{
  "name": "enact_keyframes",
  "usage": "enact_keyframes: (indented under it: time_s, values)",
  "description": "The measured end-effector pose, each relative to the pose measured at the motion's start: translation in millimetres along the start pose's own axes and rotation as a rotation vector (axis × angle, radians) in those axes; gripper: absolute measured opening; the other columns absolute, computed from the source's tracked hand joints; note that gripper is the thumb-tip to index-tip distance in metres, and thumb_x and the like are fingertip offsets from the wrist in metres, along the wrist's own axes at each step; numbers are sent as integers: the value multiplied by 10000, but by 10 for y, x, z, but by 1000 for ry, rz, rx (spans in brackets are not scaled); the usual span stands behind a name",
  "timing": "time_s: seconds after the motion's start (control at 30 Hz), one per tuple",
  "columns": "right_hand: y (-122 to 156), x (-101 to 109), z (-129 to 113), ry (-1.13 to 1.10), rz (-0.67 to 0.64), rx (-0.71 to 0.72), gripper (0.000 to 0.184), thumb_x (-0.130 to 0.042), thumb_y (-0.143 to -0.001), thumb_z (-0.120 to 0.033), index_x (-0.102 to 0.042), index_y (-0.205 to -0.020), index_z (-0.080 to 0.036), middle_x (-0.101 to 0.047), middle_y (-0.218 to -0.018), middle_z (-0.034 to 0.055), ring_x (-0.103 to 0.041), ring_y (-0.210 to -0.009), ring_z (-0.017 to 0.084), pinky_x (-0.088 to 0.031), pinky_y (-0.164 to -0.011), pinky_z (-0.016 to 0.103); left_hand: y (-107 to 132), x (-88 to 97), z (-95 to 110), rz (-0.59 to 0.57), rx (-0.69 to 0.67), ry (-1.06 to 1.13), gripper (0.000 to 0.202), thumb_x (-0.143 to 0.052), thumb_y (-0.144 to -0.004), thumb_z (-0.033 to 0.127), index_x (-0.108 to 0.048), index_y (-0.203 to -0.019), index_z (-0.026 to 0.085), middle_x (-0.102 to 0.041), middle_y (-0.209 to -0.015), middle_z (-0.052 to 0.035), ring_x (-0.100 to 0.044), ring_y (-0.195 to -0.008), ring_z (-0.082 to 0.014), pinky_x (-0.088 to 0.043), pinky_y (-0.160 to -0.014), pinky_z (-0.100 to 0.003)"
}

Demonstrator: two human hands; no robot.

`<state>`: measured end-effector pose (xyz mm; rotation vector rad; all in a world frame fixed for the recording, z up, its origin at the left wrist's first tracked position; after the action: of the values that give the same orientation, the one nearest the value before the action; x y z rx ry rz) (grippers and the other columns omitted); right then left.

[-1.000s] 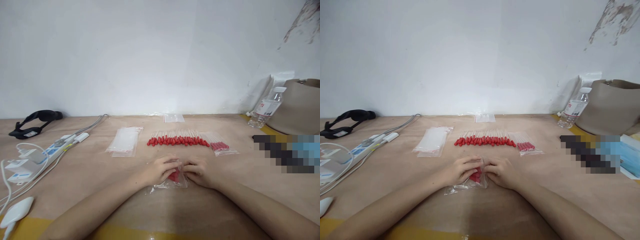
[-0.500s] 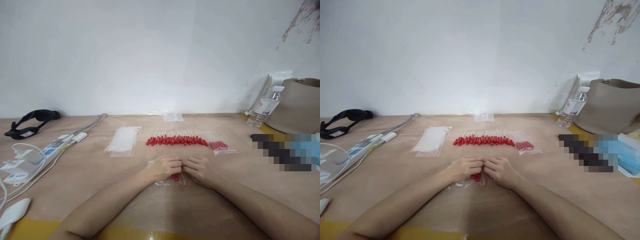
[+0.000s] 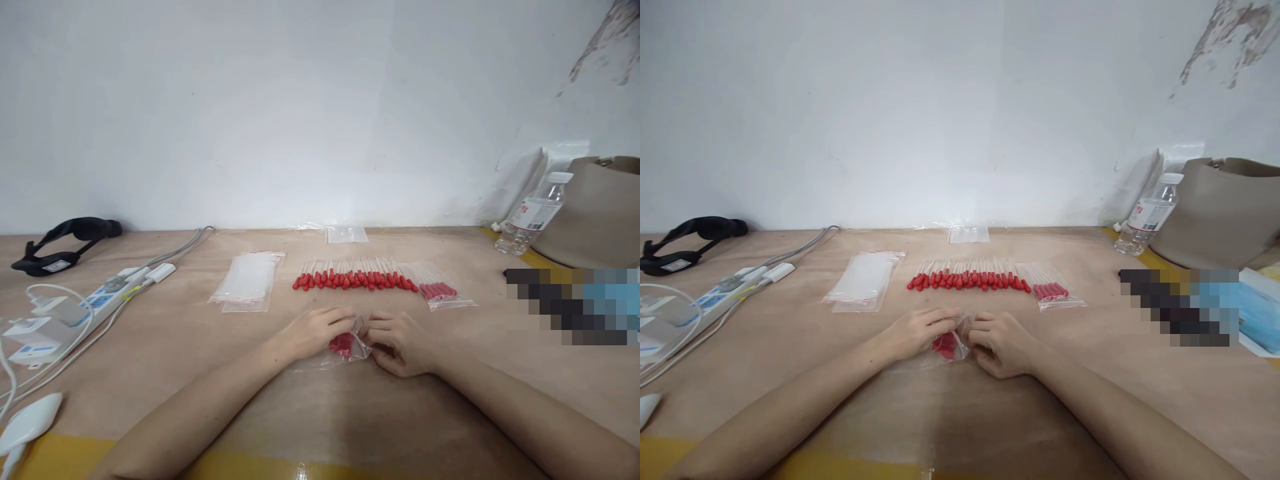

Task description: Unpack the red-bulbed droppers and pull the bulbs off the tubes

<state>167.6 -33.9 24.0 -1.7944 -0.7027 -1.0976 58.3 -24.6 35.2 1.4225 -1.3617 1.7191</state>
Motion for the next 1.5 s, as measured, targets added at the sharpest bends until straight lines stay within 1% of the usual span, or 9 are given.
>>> enact_keyframes:
  time_s: [0.1,0.2,0.3,0.43,0.57,0.73,0.9,1.3,1.5]
  values:
    - [-15,-7,64,-93,-17,-103,154,-470,-777,-177,-566,-894,-202,-609,-813,23,-532,-782,144,-408,-707,284,66,6,-32,45,29,-15,272,-289,-909,141,-511,-1066,153,-567,-1136,-73,-556,-1010,-158,-469,-851,-272]
    - [-50,-14,115,-165,93,-186,214,-416,-830,-158,-570,-971,-207,-627,-893,40,-543,-830,145,-412,-747,296,139,21,-42,42,77,29,276,-294,-905,140,-504,-1082,171,-567,-1127,-71,-563,-994,-155,-470,-838,-269]
    - [-88,-66,116,-214,176,-208,211,-414,-843,-166,-601,-936,-200,-638,-883,47,-551,-813,140,-424,-739,281,242,44,-70,4,257,169,272,-339,-906,206,-455,-1151,183,-562,-1126,-67,-557,-996,-152,-465,-854,-275]
    - [-79,-150,145,-188,131,-280,216,-448,-844,-244,-594,-992,-183,-626,-933,77,-556,-860,168,-432,-756,306,407,21,-39,-63,418,272,431,-402,-886,310,-322,-1285,168,-430,-1297,-108,-385,-1212,-206,-354,-1001,-390]
    - [-57,-142,155,-161,82,-298,447,-495,-821,-342,-445,-1231,-174,-547,-1159,120,-505,-1039,225,-395,-859,373,490,-37,-34,-70,432,289,517,-420,-873,322,-240,-1337,181,-352,-1360,-114,-300,-1265,-230,-281,-1039,-459]
    - [-150,-138,125,-323,59,-306,306,-546,-788,-368,-578,-1053,-217,-607,-954,53,-554,-870,176,-421,-764,304,497,-64,-89,-32,462,332,518,-450,-858,315,-258,-1319,180,-409,-1311,-116,-376,-1213,-222,-311,-1023,-442]
    - [-149,-248,243,-427,124,-491,180,-570,-761,-330,-579,-860,-180,-612,-811,20,-540,-738,145,-418,-662,263,473,-35,-89,13,453,354,494,-472,-847,287,-291,-1297,196,-451,-1270,-106,-426,-1166,-221,-341,-996,-433]
    - [-167,-276,272,-734,119,-505,264,-496,-812,-310,-605,-1018,-187,-640,-923,36,-571,-822,162,-458,-774,327,483,-20,-95,32,468,352,460,-468,-853,297,-334,-1285,214,-461,-1263,-91,-428,-1162,-217,-372,-972,-411]
    - [154,-262,514,-1098,68,-823,350,-612,-723,-407,-613,-961,-149,-640,-780,34,-580,-635,98,-505,-664,274,488,-9,-112,26,476,361,450,-467,-854,301,-353,-1280,216,-467,-1256,-88,-440,-1150,-213,-380,-966,-406]
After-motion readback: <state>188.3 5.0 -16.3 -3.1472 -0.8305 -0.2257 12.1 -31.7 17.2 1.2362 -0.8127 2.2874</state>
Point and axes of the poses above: each hand's wrist, its own y-axis away from the middle knuckle, its own x-axis out of the back of the hand, z = x × y, the point moved 7 cm from there along -y, towards the middle knuckle
